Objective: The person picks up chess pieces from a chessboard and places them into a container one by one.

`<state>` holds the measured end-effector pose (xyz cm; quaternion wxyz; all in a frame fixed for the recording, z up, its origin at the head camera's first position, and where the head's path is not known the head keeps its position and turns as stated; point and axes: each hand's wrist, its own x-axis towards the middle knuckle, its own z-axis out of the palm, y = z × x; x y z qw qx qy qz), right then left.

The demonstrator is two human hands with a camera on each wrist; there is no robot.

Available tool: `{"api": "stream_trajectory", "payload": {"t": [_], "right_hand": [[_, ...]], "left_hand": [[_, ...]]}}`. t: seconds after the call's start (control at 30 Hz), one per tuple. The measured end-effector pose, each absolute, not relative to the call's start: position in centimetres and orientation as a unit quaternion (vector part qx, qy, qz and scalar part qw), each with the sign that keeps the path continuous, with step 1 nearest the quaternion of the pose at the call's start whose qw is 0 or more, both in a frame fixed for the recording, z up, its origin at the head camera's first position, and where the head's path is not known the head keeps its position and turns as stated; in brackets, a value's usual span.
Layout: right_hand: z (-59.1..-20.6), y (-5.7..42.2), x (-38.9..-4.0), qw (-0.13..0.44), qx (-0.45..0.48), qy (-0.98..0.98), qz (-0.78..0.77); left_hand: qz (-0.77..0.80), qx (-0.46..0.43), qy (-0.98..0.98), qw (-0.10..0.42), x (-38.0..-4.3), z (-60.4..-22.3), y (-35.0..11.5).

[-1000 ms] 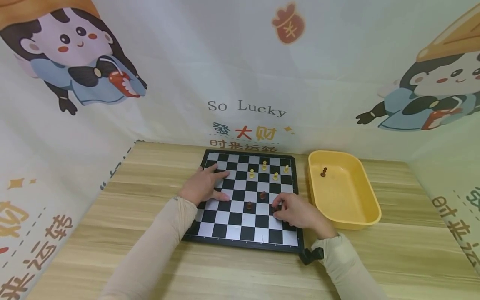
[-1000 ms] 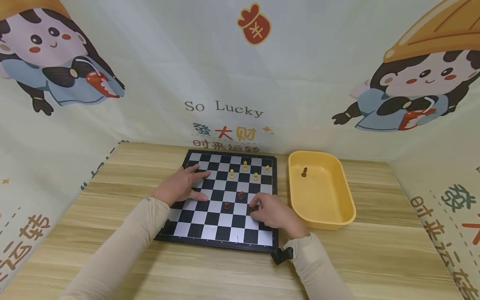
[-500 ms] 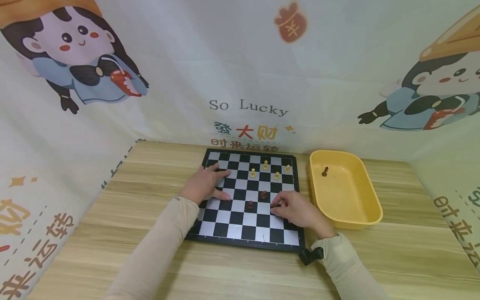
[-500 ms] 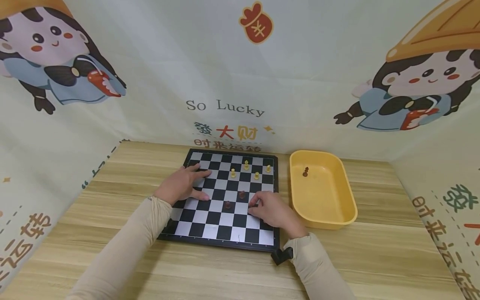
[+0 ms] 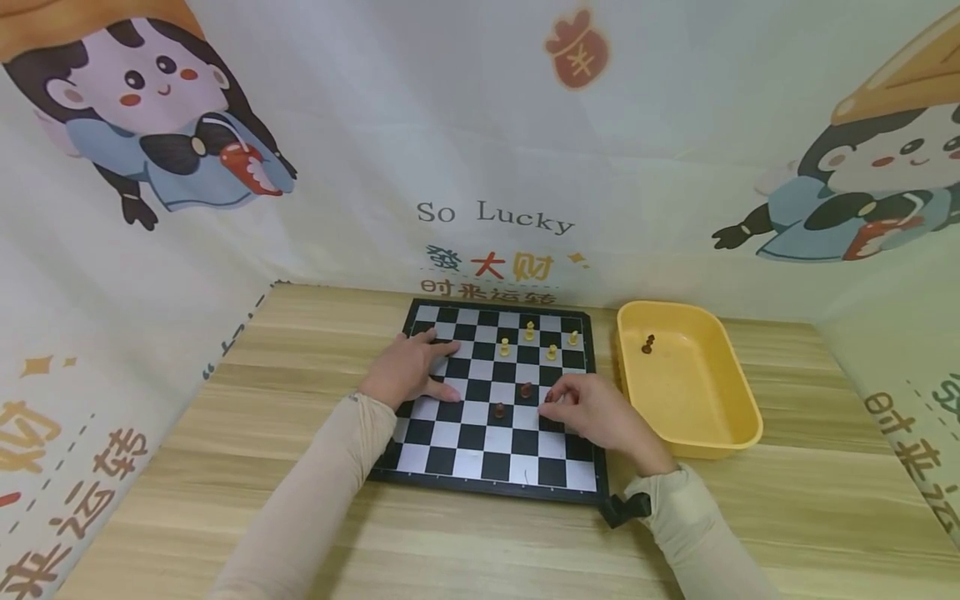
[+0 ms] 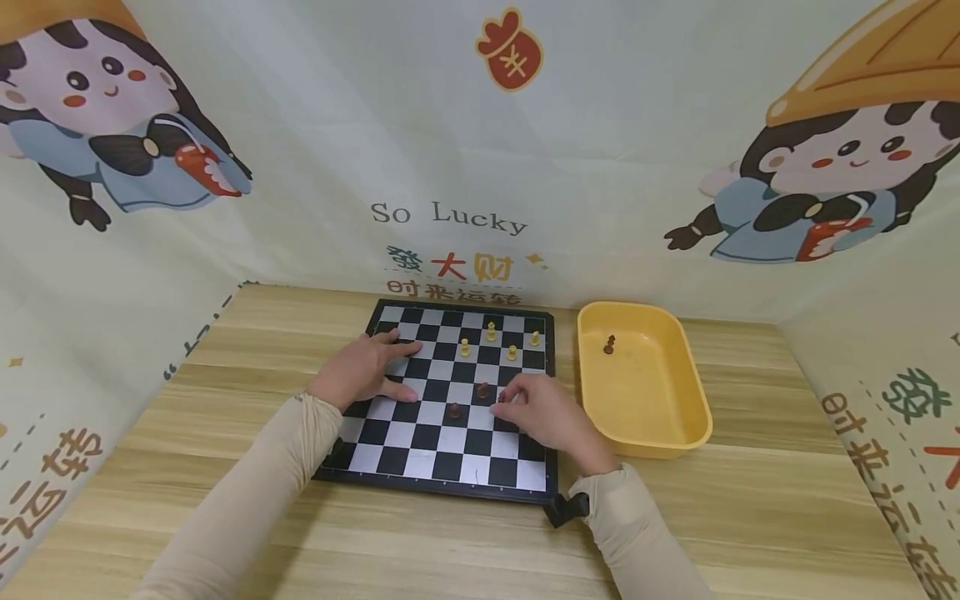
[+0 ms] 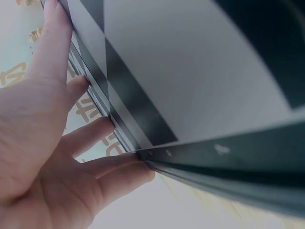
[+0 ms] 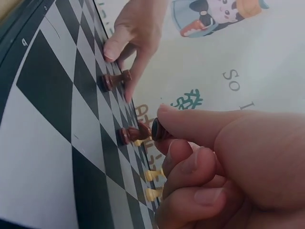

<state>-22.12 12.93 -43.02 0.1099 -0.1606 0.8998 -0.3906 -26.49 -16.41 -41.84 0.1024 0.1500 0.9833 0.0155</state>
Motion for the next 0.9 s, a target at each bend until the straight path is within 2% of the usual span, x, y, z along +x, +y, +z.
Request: {"api": "stream_trajectory", "payload": {"t": [0.37,0.67,0.9], "right_hand": [[-41.6,14.4,-21.9,0.078,-0.154,0.915,-0.363],[-40.2,15.7,-22.2,0.087,-0.128,0.926,-0.345],[-39.1,17.1,-22.8,0.057,-0.155,0.930,-0.329]], "left_hand": [[0.008,0.155,0.984,0.092,-26.6,-42.2,-16.5],[0.011,0.160,0.983,0.087,-26.7,-42.1,-16.5],[0.011,0.157,0.983,0.091,-26.7,-42.1,-16.5]]}}
